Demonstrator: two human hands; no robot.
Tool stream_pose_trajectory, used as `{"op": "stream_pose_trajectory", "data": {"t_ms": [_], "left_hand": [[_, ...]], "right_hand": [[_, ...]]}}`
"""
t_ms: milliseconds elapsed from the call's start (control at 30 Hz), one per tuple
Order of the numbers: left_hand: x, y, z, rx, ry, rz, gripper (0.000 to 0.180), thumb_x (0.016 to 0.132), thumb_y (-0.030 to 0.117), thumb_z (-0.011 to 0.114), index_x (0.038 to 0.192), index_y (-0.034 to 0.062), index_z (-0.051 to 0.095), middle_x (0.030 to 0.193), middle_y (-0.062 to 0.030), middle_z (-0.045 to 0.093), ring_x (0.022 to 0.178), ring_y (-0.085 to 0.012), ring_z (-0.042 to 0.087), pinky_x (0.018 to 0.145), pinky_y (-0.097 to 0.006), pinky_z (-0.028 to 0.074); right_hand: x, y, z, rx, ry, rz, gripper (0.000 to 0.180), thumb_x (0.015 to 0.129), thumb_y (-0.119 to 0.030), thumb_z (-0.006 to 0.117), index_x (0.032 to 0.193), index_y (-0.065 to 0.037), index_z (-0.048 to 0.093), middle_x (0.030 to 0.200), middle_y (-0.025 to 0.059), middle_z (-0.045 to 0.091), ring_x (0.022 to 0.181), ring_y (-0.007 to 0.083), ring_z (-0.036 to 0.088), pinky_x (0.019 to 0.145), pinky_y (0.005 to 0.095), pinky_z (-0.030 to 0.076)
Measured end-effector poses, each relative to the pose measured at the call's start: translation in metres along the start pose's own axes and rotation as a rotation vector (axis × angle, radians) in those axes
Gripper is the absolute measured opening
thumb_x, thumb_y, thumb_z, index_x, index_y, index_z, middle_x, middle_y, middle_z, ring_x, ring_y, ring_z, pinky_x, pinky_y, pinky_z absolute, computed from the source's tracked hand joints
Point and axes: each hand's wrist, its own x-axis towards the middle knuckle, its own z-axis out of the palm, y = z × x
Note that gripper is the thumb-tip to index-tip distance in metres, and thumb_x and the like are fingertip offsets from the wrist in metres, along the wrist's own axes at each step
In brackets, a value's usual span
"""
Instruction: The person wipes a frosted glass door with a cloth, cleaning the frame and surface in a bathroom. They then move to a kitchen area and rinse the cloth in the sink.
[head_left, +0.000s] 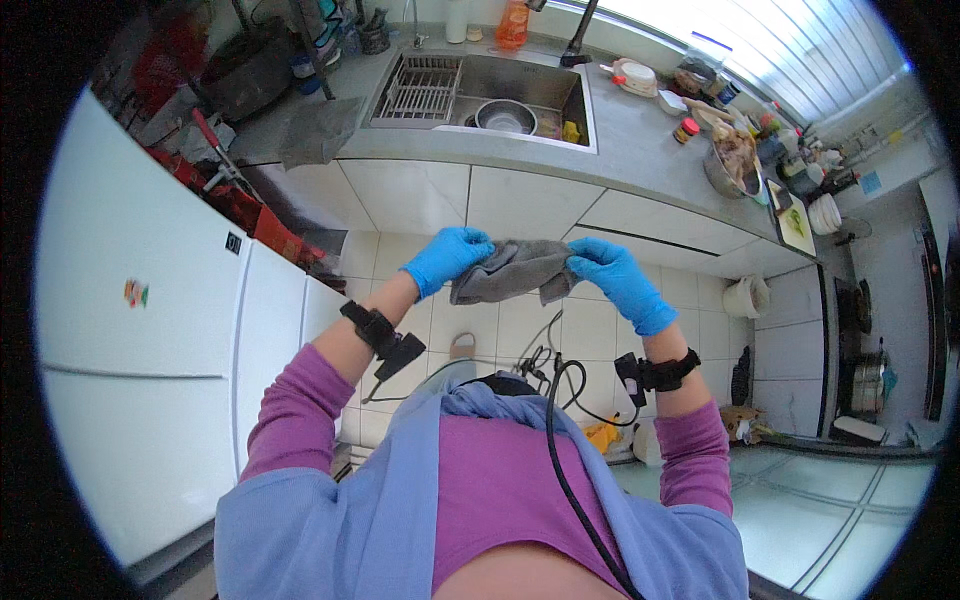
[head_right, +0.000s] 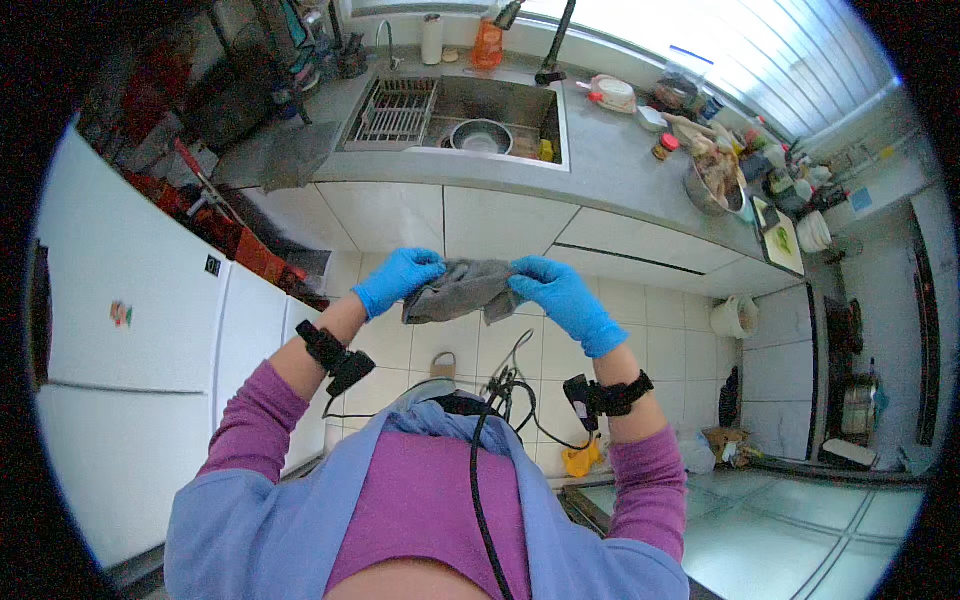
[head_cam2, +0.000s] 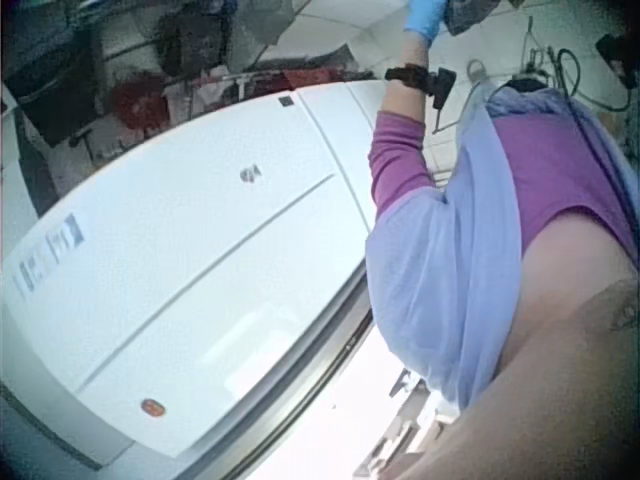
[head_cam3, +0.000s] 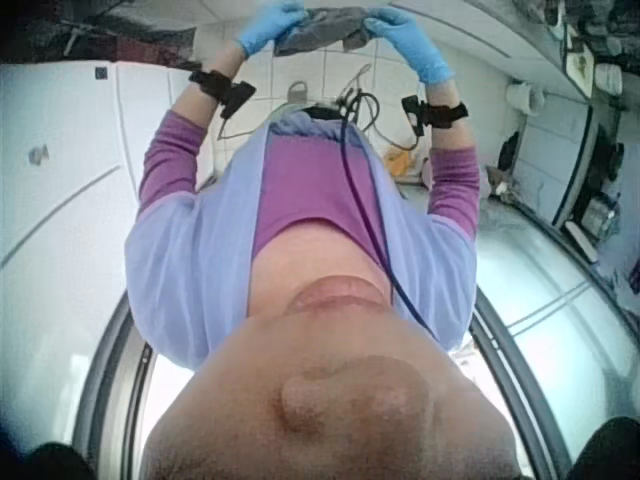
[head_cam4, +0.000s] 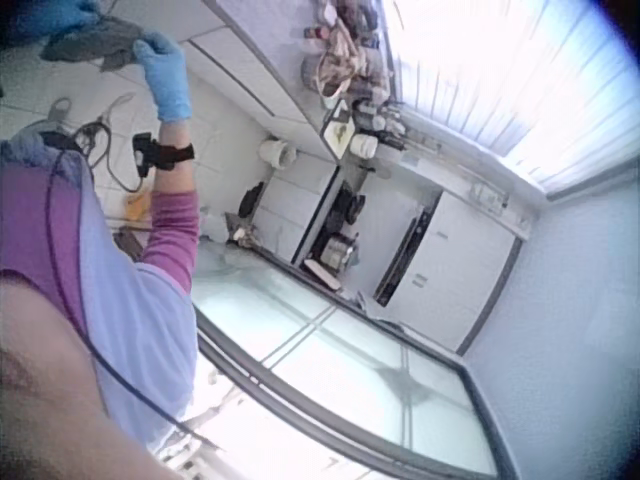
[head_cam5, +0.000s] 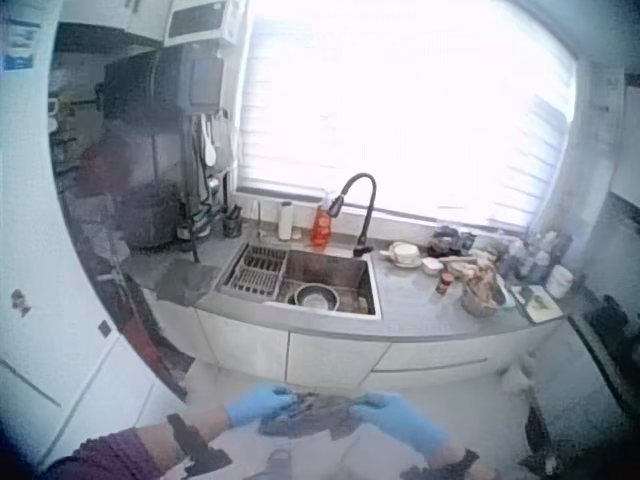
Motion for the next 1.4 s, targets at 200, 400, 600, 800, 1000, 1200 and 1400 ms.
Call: {"op": "stream_pose_trajectory", "data": {"t_ms": [200,400,600,800,1000,1200,1400], "left_hand": [[-0.005,0.001,-0.033,0.007,0.157,0.178,0.028,0.092,0.026,0.062,0.107,0.0031,0.066,0.094,-0.0027,0.066,0.082,-0.0117,0.06,0.072,-0.028,0.051],[-0.051,0.034,-0.062,-0.028,0.404,0.391,0.022,0.094,0.022,0.059,0.106,0.004,0.065,0.093,-0.0038,0.065,0.083,-0.0107,0.057,0.076,-0.028,0.05],[-0.095,0.066,-0.075,-0.013,0.375,0.609,0.018,0.096,0.017,0.055,0.106,0.0082,0.068,0.097,-0.0033,0.066,0.087,-0.0122,0.058,0.082,-0.028,0.048],[-0.098,0.063,-0.087,-0.045,0.53,0.469,0.021,0.097,0.016,0.052,0.108,0.0089,0.069,0.101,-0.0054,0.067,0.091,-0.013,0.06,0.085,-0.029,0.049],[-0.056,0.029,-0.106,-0.073,0.531,0.378,0.024,0.097,0.014,0.05,0.114,0.0101,0.067,0.101,-0.0063,0.067,0.09,-0.0148,0.061,0.084,-0.03,0.05],[0.025,-0.02,-0.125,0.213,0.626,0.157,0.044,0.093,0.017,0.052,0.137,0.0132,0.05,0.113,-0.0167,0.065,0.094,-0.0263,0.065,0.084,-0.036,0.051],[0.066,-0.057,-0.148,0.517,0.559,0.011,0.055,0.09,0.019,0.053,0.143,0.0131,0.04,0.122,-0.0258,0.058,0.107,-0.0403,0.059,0.092,-0.043,0.048]], "right_hand": [[0.005,0.012,-0.013,0.048,0.013,0.023,0.025,0.088,-0.013,0.066,0.11,-0.001,0.066,0.097,0.0037,0.068,0.088,0.012,0.061,0.083,0.0282,0.049],[0.014,-0.002,-0.017,0.051,0.029,-0.052,0.025,0.086,-0.017,0.068,0.106,-0.001,0.068,0.095,0.006,0.069,0.084,0.0127,0.062,0.08,0.0279,0.049],[0.025,-0.042,0.008,0.064,-0.019,-0.064,0.027,0.089,-0.018,0.065,0.11,-0.001,0.067,0.096,0.0074,0.069,0.083,0.0154,0.067,0.073,0.0303,0.057],[0.05,-0.056,0.019,0.032,-0.127,-0.034,0.026,0.089,-0.019,0.064,0.11,-0.002,0.067,0.096,0.0074,0.069,0.081,0.0155,0.067,0.069,0.0292,0.058],[0.092,-0.044,0.023,-0.047,-0.121,-0.014,0.027,0.088,-0.022,0.063,0.106,-0.001,0.068,0.089,0.0064,0.068,0.078,0.0151,0.064,0.069,0.0293,0.055],[0.168,0.008,0.036,0.034,-0.077,0.075,0.033,0.087,-0.014,0.061,0.117,-0.001,0.061,0.099,0.0101,0.067,0.079,0.0186,0.065,0.07,0.0325,0.055],[0.219,0.044,0.01,-0.202,-0.124,0.218,0.04,0.085,-0.011,0.065,0.123,-0.003,0.058,0.112,0.0107,0.064,0.096,0.0224,0.064,0.079,0.0346,0.057]]}}
